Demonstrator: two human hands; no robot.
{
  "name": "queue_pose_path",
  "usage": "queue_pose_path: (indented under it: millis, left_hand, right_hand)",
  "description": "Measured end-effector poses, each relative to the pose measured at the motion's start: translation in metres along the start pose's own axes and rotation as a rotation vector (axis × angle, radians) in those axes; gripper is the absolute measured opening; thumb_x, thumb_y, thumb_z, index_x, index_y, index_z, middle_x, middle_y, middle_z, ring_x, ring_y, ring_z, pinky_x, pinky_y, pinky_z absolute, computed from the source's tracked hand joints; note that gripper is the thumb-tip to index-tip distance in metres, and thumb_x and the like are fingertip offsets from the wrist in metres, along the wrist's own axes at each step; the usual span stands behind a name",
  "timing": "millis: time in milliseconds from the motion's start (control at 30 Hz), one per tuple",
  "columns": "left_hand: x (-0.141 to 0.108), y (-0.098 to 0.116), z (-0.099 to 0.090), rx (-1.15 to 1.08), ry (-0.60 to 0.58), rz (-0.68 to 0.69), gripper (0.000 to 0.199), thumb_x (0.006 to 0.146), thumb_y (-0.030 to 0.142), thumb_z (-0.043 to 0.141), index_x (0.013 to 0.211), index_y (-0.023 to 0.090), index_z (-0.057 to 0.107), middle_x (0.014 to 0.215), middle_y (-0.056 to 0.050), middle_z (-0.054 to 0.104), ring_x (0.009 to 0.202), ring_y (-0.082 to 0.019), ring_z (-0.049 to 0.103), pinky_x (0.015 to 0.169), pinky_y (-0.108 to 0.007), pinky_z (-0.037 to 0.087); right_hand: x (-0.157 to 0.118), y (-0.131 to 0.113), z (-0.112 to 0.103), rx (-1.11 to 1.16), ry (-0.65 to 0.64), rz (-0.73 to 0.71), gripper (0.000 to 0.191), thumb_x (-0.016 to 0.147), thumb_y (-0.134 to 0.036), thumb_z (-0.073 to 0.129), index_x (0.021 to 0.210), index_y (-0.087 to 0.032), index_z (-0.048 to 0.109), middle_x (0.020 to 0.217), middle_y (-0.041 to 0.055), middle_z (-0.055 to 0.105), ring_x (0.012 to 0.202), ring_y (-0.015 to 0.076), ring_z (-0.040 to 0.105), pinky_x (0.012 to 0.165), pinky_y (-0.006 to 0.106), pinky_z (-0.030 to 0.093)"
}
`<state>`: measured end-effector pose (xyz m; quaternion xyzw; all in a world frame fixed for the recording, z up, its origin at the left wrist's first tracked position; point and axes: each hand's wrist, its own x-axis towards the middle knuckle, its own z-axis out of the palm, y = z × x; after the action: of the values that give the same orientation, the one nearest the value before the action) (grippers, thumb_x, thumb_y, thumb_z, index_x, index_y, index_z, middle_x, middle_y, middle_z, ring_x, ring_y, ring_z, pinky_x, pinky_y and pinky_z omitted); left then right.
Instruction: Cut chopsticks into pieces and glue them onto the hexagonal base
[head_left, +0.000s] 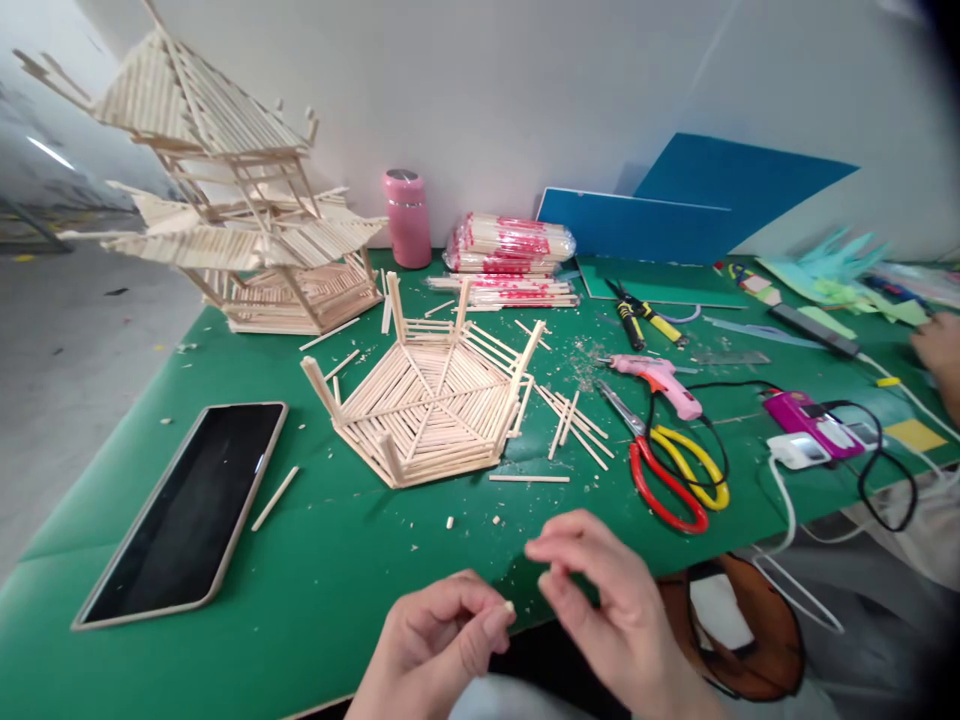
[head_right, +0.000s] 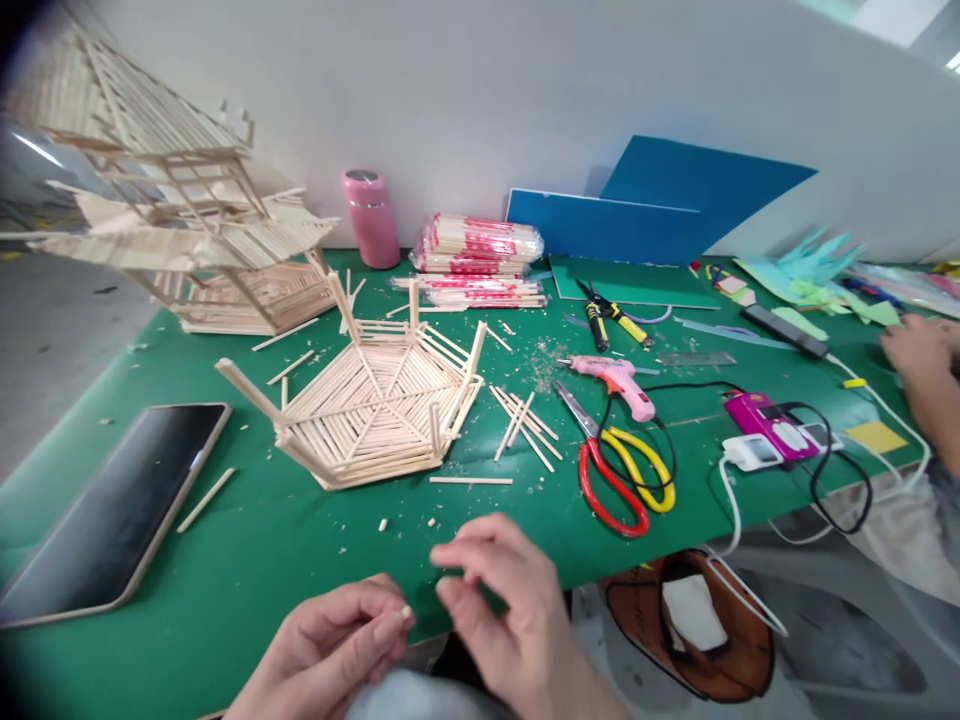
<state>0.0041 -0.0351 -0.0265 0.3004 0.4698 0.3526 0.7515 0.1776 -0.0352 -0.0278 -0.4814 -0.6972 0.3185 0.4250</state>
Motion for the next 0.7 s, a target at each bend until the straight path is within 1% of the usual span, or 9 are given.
queue_pose_path:
  millis: [67, 100, 167, 233, 333, 467, 533, 633, 700]
  left_hand:
    - [0.000, 0.004, 0.001, 0.034, 0.022, 0.019, 0.020, 0.067, 0.032, 0.070, 0.057, 0.015, 0.065, 0.057, 0.001, 0.051, 0.055, -0.009, 0.040, 0.051, -0.020, 0.031]
    - [0.000, 0.006, 0.001, 0.046, 0.030, 0.020, 0.020, 0.068, 0.032, 0.069, 0.058, 0.015, 0.064, 0.057, 0.001, 0.050, 0.054, -0.009, 0.039, 0.050, -0.020, 0.031]
    - [0.001, 0.008, -0.001, 0.066, 0.042, 0.015, 0.022, 0.068, 0.033, 0.068, 0.058, 0.015, 0.063, 0.057, 0.002, 0.049, 0.053, -0.008, 0.038, 0.050, -0.020, 0.031]
    - [0.001, 0.008, -0.003, 0.085, 0.057, 0.013, 0.024, 0.069, 0.035, 0.067, 0.058, 0.015, 0.061, 0.058, 0.002, 0.049, 0.055, -0.009, 0.038, 0.051, -0.020, 0.031]
    - [0.002, 0.009, -0.006, 0.112, 0.089, 0.021, 0.024, 0.071, 0.036, 0.065, 0.060, 0.015, 0.061, 0.061, 0.001, 0.049, 0.058, -0.010, 0.040, 0.054, -0.020, 0.033]
    - [0.003, 0.010, -0.008, 0.137, 0.098, 0.041, 0.024, 0.072, 0.036, 0.064, 0.061, 0.015, 0.061, 0.061, 0.001, 0.050, 0.057, -0.010, 0.039, 0.053, -0.020, 0.033]
    - [0.003, 0.011, -0.009, 0.137, 0.098, 0.051, 0.024, 0.071, 0.036, 0.064, 0.060, 0.015, 0.060, 0.060, 0.001, 0.050, 0.056, -0.010, 0.039, 0.052, -0.020, 0.032]
    - [0.004, 0.013, -0.008, 0.133, 0.110, 0.060, 0.024, 0.070, 0.036, 0.065, 0.059, 0.015, 0.060, 0.059, 0.001, 0.049, 0.055, -0.010, 0.039, 0.052, -0.021, 0.032]
    - [0.004, 0.015, -0.007, 0.132, 0.130, 0.060, 0.023, 0.070, 0.035, 0.065, 0.059, 0.015, 0.060, 0.059, 0.001, 0.050, 0.055, -0.010, 0.039, 0.052, -0.021, 0.032]
  right_hand:
    - [0.001, 0.014, -0.023, -0.182, 0.200, 0.068, 0.015, 0.083, -0.020, 0.050, 0.095, -0.023, 0.059, 0.094, 0.0036, 0.059, 0.081, 0.0143, 0.058, 0.069, 0.024, 0.049]
    - [0.002, 0.023, -0.037, -0.300, 0.273, 0.130, 0.013, 0.083, -0.022, 0.051, 0.094, -0.022, 0.058, 0.093, 0.0037, 0.060, 0.082, 0.0150, 0.058, 0.070, 0.025, 0.049]
    - [0.005, 0.043, -0.068, -0.587, 0.355, 0.258, 0.018, 0.084, -0.032, 0.049, 0.096, -0.022, 0.056, 0.090, 0.0036, 0.061, 0.076, 0.0145, 0.059, 0.066, 0.025, 0.050]
    - [0.007, 0.062, -0.098, -0.690, 0.377, 0.321, 0.022, 0.082, -0.035, 0.049, 0.096, -0.020, 0.056, 0.092, 0.0060, 0.060, 0.075, 0.0167, 0.059, 0.067, 0.029, 0.049]
    - [0.009, 0.084, -0.126, -0.801, 0.300, 0.404, 0.021, 0.077, -0.035, 0.053, 0.089, -0.019, 0.059, 0.087, 0.0073, 0.062, 0.069, 0.0195, 0.060, 0.060, 0.031, 0.047]
    - [0.012, 0.101, -0.140, -0.870, 0.139, 0.459, 0.016, 0.075, -0.035, 0.053, 0.076, -0.021, 0.062, 0.068, 0.0024, 0.064, 0.058, 0.0191, 0.060, 0.052, 0.028, 0.044]
    - [0.013, 0.102, -0.144, -0.897, 0.106, 0.466, 0.018, 0.076, -0.036, 0.051, 0.073, -0.023, 0.063, 0.063, 0.0015, 0.065, 0.055, 0.0196, 0.061, 0.048, 0.028, 0.042]
    - [0.013, 0.097, -0.146, -0.928, 0.127, 0.446, 0.023, 0.079, -0.038, 0.047, 0.078, -0.022, 0.063, 0.067, 0.0034, 0.066, 0.057, 0.0198, 0.061, 0.049, 0.028, 0.042]
    - [0.013, 0.092, -0.142, -0.919, 0.122, 0.405, 0.025, 0.080, -0.041, 0.046, 0.081, -0.022, 0.062, 0.075, 0.0041, 0.065, 0.062, 0.0180, 0.060, 0.055, 0.027, 0.045]
